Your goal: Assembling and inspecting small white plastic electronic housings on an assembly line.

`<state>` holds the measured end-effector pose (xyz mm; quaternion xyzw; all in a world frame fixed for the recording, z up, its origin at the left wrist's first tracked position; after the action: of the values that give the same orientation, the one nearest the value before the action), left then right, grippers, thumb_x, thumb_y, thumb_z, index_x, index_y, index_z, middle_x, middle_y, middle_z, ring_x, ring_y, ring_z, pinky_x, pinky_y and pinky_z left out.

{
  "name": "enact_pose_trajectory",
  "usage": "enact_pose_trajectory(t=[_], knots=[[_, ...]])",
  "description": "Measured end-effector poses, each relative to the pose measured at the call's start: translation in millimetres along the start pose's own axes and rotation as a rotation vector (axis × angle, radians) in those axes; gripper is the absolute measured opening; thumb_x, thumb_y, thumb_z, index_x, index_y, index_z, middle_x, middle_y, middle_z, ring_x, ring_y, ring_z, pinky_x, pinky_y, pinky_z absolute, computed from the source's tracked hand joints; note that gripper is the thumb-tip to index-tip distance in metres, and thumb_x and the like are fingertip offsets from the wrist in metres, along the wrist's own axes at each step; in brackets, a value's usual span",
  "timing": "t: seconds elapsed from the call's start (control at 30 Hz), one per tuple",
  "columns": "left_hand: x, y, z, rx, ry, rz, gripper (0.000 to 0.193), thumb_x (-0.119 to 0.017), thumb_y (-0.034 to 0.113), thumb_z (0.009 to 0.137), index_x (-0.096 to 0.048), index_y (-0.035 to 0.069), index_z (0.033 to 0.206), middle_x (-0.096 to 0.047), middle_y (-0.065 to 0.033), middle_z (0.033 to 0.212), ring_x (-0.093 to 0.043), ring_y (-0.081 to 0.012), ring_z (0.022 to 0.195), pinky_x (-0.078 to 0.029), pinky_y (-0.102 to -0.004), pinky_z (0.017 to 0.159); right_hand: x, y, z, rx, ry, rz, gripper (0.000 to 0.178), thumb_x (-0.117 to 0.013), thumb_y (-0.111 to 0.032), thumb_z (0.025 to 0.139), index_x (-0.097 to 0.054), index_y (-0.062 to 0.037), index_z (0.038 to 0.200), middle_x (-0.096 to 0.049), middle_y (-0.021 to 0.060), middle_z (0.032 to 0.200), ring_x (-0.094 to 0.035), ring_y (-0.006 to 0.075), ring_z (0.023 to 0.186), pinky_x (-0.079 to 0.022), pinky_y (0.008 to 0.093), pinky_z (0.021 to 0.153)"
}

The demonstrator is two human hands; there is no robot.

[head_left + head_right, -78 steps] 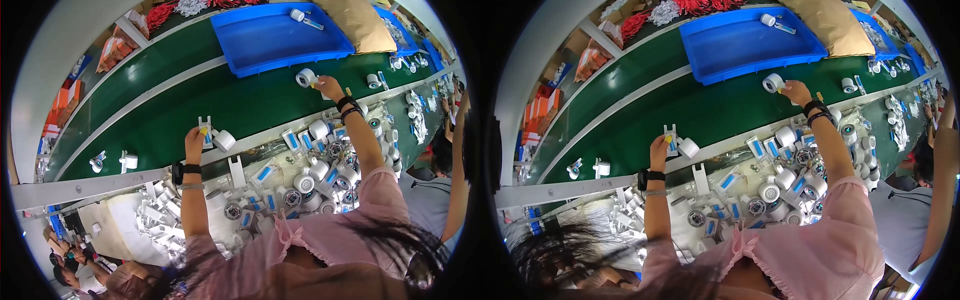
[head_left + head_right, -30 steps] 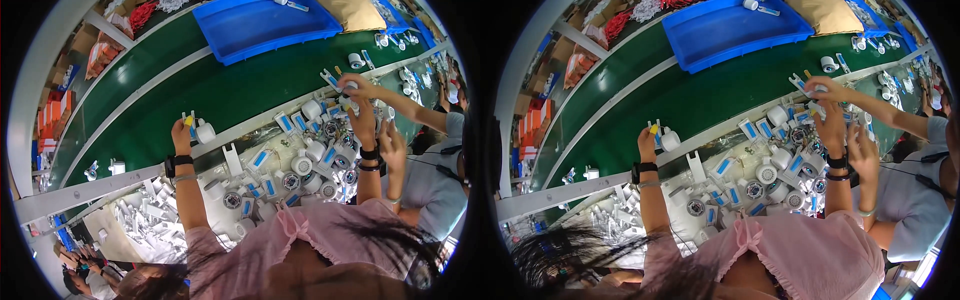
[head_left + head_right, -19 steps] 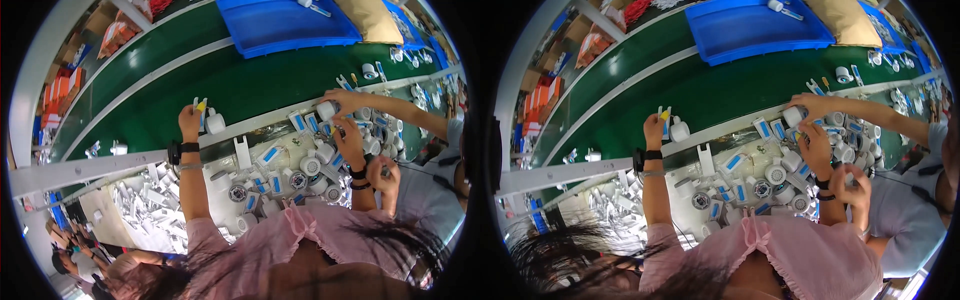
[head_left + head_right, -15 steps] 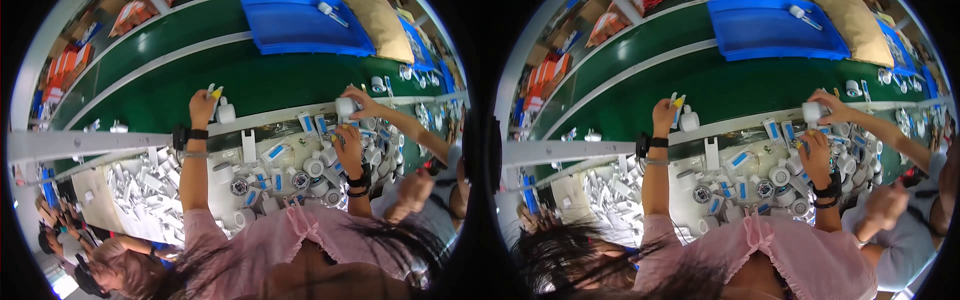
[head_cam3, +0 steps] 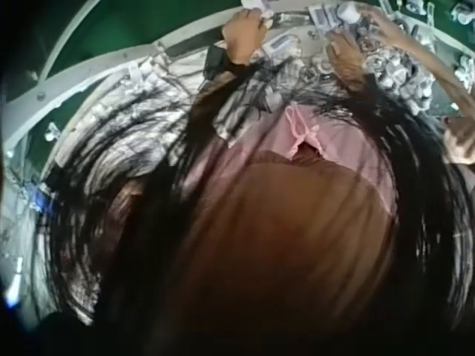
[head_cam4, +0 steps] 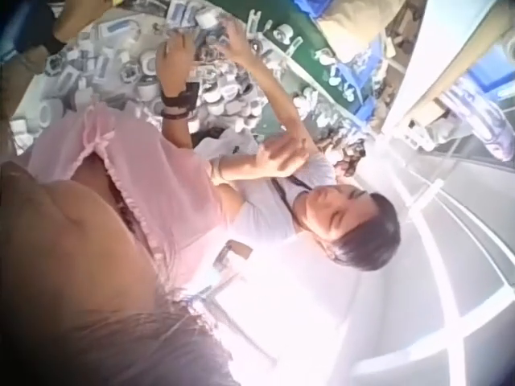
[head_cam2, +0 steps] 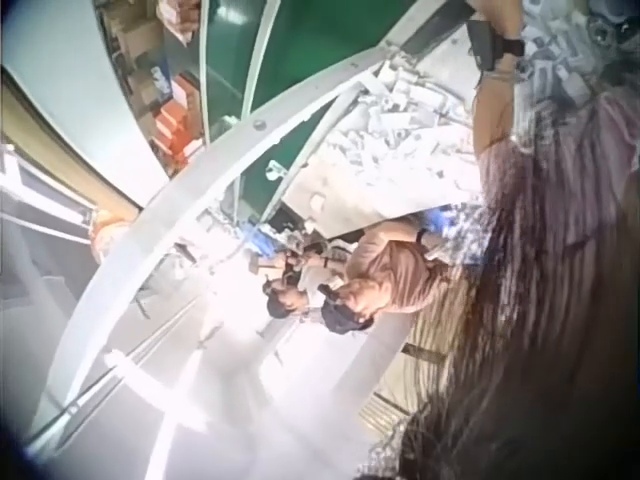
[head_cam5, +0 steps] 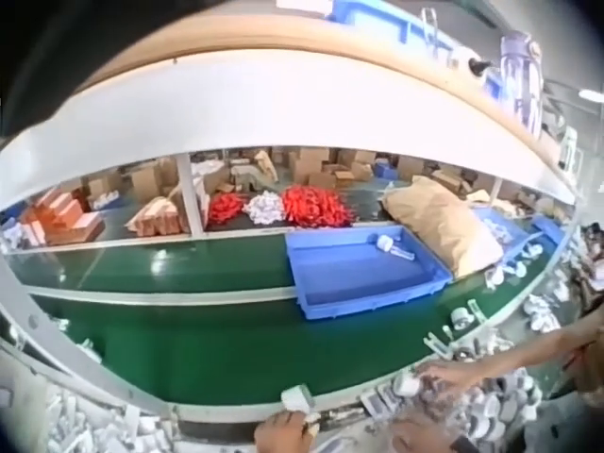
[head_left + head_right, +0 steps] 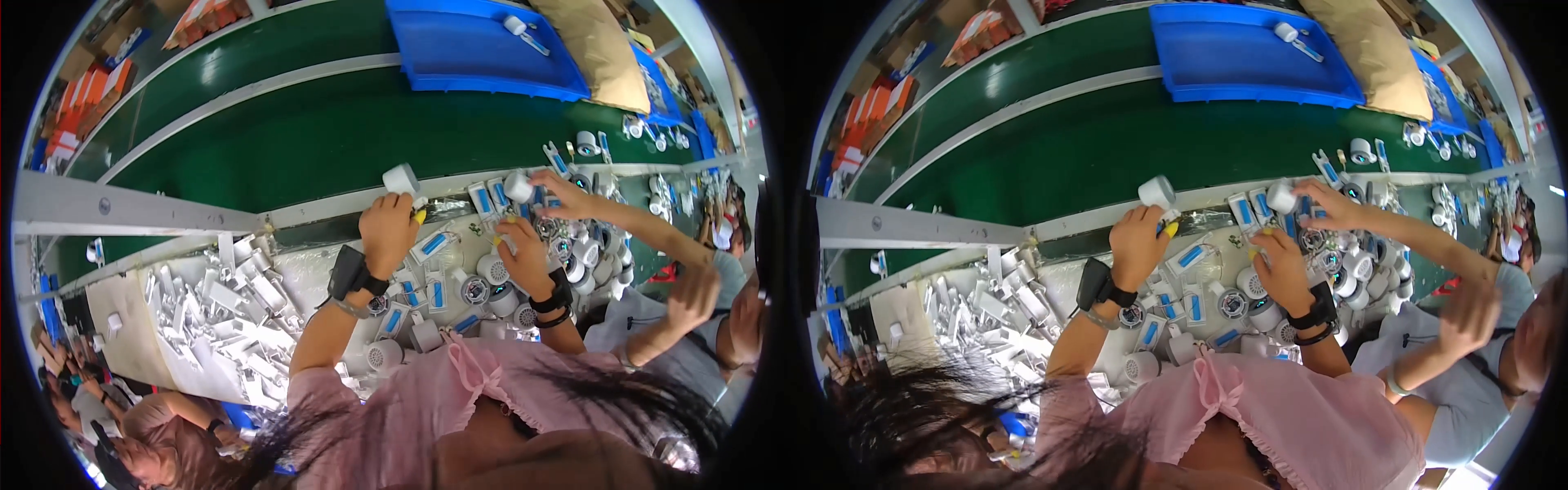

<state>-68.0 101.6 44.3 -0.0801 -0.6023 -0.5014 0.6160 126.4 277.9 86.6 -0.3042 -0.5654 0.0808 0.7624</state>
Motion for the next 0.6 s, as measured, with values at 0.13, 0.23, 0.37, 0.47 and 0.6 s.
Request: enact_pose_trajectory(t=[0.13, 0.23, 0.37, 0.47, 0.6], knots=[[-5.6, -1.1, -10.1, -0.019, -0.042, -0.065, 0.029, -0.071, 0.017, 0.07, -0.061, 0.008, 0.097, -0.062, -0.0101, 0.09, -0.06, -0.0314, 0.084, -0.049, -0.0423, 0.067, -2.7, -2.8, -3.2, 0.042, -0.044, 0.031, 0.025, -0.063, 0.0, 0.075, -0.061, -0.003, 0.1, -0.06, 0.0157, 0.103, -0.06, 0.0367, 0.094, -0.049, 0.0425, 0.081], [-9.5, -24.3, -7.9, 0.161, -0.033, -0.189, 0.027, -0.072, 0.018, 0.075, -0.063, 0.007, 0.099, -0.063, -0.0112, 0.085, -0.062, -0.0284, 0.077, -0.049, -0.0377, 0.066, -3.3, -2.0, -6.4, 0.039, -0.059, 0.031, 0.027, -0.065, -0.003, 0.074, -0.062, -0.0047, 0.1, -0.06, 0.0138, 0.102, -0.06, 0.035, 0.091, -0.049, 0.0418, 0.077], [-29.1, -72.6, 2.9, 0.398, -0.117, -0.589, 0.023, -0.072, 0.02, 0.081, -0.064, 0.004, 0.095, -0.063, -0.0057, 0.077, -0.059, -0.0156, 0.066, -0.045, -0.0285, 0.06, -7.5, 1.6, -10.9, 0.071, -0.061, 0.054, 0.028, -0.065, -0.003, 0.073, -0.061, -0.0058, 0.1, -0.059, 0.0138, 0.102, -0.059, 0.0347, 0.089, -0.049, 0.0412, 0.074], [-33.8, -88.8, 13.7, 0.511, -0.189, -0.859, 0.016, -0.064, 0.01, 0.088, -0.063, 0.0, 0.1, -0.065, -0.0004, 0.086, -0.057, -0.0055, 0.076, -0.044, -0.0212, 0.062, -7.6, 7.4, -13.1, 0.047, -0.072, 0.082, 0.026, -0.064, -0.002, 0.074, -0.06, -0.0053, 0.1, -0.059, 0.0148, 0.104, -0.059, 0.0355, 0.089, -0.049, 0.0411, 0.076], [-31.0, -98.1, 23.0, 0.647, -0.093, -0.951, 0.017, -0.063, 0.014, 0.089, -0.064, 0.001, 0.1, -0.064, 0.0007, 0.082, -0.056, -0.0061, 0.068, -0.042, -0.0207, 0.058, -5.9, 8.8, -14.4, 0.061, -0.052, 0.061, 0.025, -0.064, -0.003, 0.075, -0.061, -0.0073, 0.1, -0.06, 0.0114, 0.107, -0.059, 0.0335, 0.089, -0.048, 0.0406, 0.075]])
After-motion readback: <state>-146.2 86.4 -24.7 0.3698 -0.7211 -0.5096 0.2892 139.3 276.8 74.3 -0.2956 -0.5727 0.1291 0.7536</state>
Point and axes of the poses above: each hand's wrist, its own z-axis towards the middle knuckle, its own x-axis out of the back of the hand, y = z × x, the point moved 2 cm from there along z, towards the middle knuckle
